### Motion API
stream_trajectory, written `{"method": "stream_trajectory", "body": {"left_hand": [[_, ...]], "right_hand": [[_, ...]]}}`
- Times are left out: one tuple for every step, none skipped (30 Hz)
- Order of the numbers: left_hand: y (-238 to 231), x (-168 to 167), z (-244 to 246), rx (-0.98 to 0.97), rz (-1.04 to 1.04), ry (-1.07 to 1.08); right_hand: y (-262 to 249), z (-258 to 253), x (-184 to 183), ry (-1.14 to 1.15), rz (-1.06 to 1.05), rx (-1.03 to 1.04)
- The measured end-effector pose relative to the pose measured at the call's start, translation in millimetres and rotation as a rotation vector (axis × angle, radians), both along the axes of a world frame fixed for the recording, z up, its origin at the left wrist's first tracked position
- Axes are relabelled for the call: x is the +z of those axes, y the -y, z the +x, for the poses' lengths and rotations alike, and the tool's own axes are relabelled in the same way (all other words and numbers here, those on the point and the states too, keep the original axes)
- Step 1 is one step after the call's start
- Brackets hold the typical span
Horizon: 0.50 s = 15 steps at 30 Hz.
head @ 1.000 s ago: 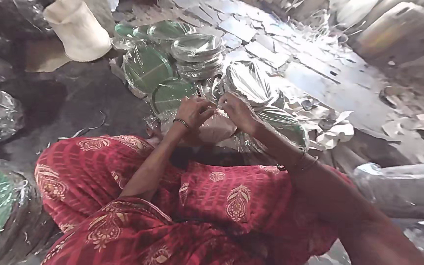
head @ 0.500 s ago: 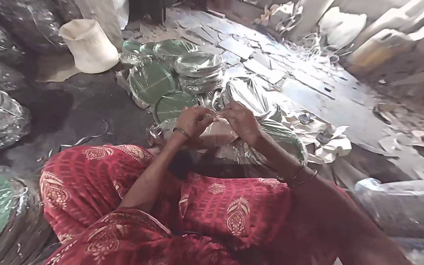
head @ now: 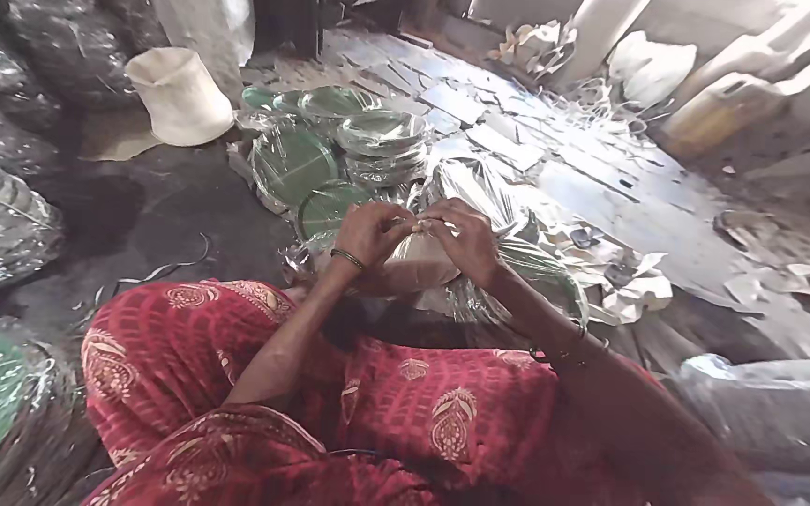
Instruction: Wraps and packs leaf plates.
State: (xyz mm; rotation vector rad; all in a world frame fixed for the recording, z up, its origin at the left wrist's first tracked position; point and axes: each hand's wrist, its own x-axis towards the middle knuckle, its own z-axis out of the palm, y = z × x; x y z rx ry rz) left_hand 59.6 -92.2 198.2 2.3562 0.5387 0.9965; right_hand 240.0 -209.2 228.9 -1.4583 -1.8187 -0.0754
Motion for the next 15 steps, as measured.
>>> {"method": "stream_trajectory", "body": {"left_hand": [[0, 0, 0, -0.002, 0.000, -0.005], [0, 0, -1, -0.001, 0.002, -0.007], [2, -1, -4, 0.000, 0.006, -0.009], [5, -1, -8, -0.008, 0.009, -0.001], [7, -2, -10, -0.011, 0.013, 0.005], [7, -2, -11, -0.015, 0.012, 0.006], [6, -2, -11, -0.022, 0.009, 0.000], [3, -2, -9, -0.023, 0.004, -0.015], [-1, -3, -5, -0.014, 0.001, -0.046], [-3, -2, -3, -0.010, -0.003, -0.069], [-4, -1, -2, -0.009, -0.005, -0.086], [-5, -1, -1, -0.009, -0.003, -0.105], [-6, -1, -2, -0.017, -0.004, -0.115], [-7, 0, -3, -0.028, -0.016, -0.128], [-8, 0, -3, -0.043, -0.031, -0.135]], "right_hand": [[0, 2, -1, 0.001, -0.014, 0.013], [0, 4, -1, 0.010, -0.031, 0.030], [1, 4, -1, 0.023, -0.058, 0.040], [2, 3, -1, 0.032, -0.080, 0.045], [4, 1, -1, 0.033, -0.103, 0.049], [4, -2, -2, 0.035, -0.119, 0.050], [4, -4, -3, 0.034, -0.129, 0.045], [4, -6, -5, 0.041, -0.122, 0.032], [3, -7, -7, 0.052, -0.121, 0.021], [3, -6, -9, 0.067, -0.109, 0.018], [2, -4, -12, 0.087, -0.078, 0.024], [2, -3, -16, 0.106, -0.047, 0.030], [1, -3, -20, 0.112, -0.019, 0.036], [1, -4, -23, 0.107, 0.000, 0.038], [-1, -4, -26, 0.093, 0.020, 0.036]]}}
